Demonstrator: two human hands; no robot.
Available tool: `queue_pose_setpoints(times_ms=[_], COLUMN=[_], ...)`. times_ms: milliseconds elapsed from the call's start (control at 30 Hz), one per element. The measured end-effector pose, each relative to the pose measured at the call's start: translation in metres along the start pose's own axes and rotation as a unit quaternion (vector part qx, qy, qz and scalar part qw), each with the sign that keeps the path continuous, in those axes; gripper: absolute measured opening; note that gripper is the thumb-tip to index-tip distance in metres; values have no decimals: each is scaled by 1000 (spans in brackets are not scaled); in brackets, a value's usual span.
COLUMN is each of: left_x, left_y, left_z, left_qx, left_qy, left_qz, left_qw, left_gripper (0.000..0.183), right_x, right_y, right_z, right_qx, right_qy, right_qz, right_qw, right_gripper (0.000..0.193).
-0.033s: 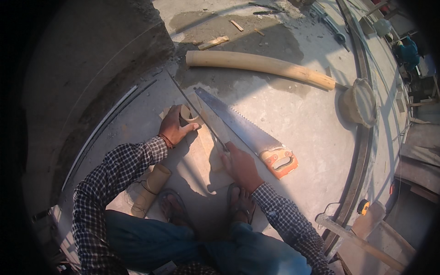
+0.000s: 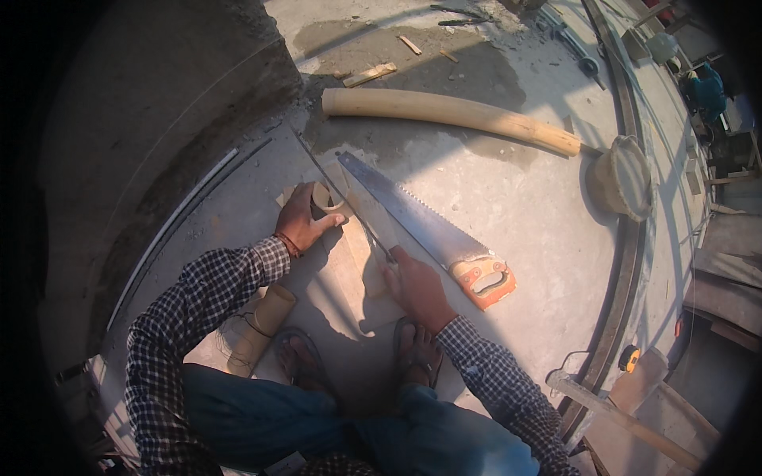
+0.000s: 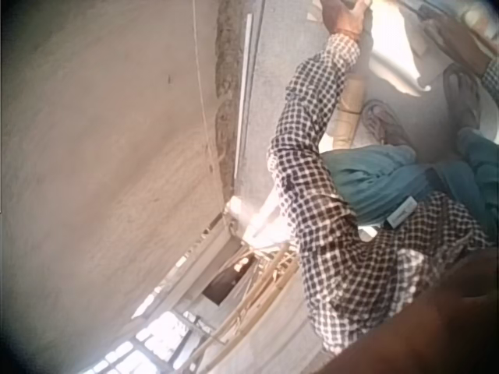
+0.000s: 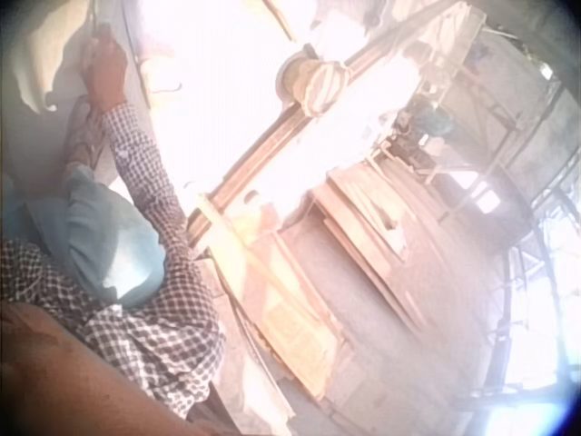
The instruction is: The person sits on the floor and uses a hand saw to cut a small piece of wood. They then switch to a knife to shave and shape the cut piece, producing small wood shavings.
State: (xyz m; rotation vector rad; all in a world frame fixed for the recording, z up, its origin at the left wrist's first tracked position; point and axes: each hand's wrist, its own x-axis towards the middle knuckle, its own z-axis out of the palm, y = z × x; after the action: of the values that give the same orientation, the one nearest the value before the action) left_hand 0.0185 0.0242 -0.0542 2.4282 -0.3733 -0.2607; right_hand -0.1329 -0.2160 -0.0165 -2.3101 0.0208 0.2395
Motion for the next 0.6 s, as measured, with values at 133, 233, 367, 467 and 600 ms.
queue_pose_setpoints(times_ms=[133, 233, 367, 467, 600], left_x=[0, -6, -8, -6, -14], left_y=[-4, -5, -9, -11, -25], left_z=[3, 3, 3, -8, -18], left_qx=[-16, -28, -49, -43, 9], left_qy=[-11, -20, -22, -61, -74], left_qz=[-3, -4, -7, -45, -91], left_qw=[1000, 999, 999, 996, 993], left_gripper=[85, 89, 101, 109, 106], right_x=[0, -5, -6, -7, -1], right_y=[0, 1, 0, 2, 0], right_z=[-2, 2, 2, 4, 3], right_qx=[-8, -8, 6, 24, 33], right_qy=[-37, -51, -34, 20, 23], right_qz=[39, 56, 39, -11, -16], right_qw=[999, 997, 999, 999, 999], right_gripper=[36, 38, 38, 37, 37])
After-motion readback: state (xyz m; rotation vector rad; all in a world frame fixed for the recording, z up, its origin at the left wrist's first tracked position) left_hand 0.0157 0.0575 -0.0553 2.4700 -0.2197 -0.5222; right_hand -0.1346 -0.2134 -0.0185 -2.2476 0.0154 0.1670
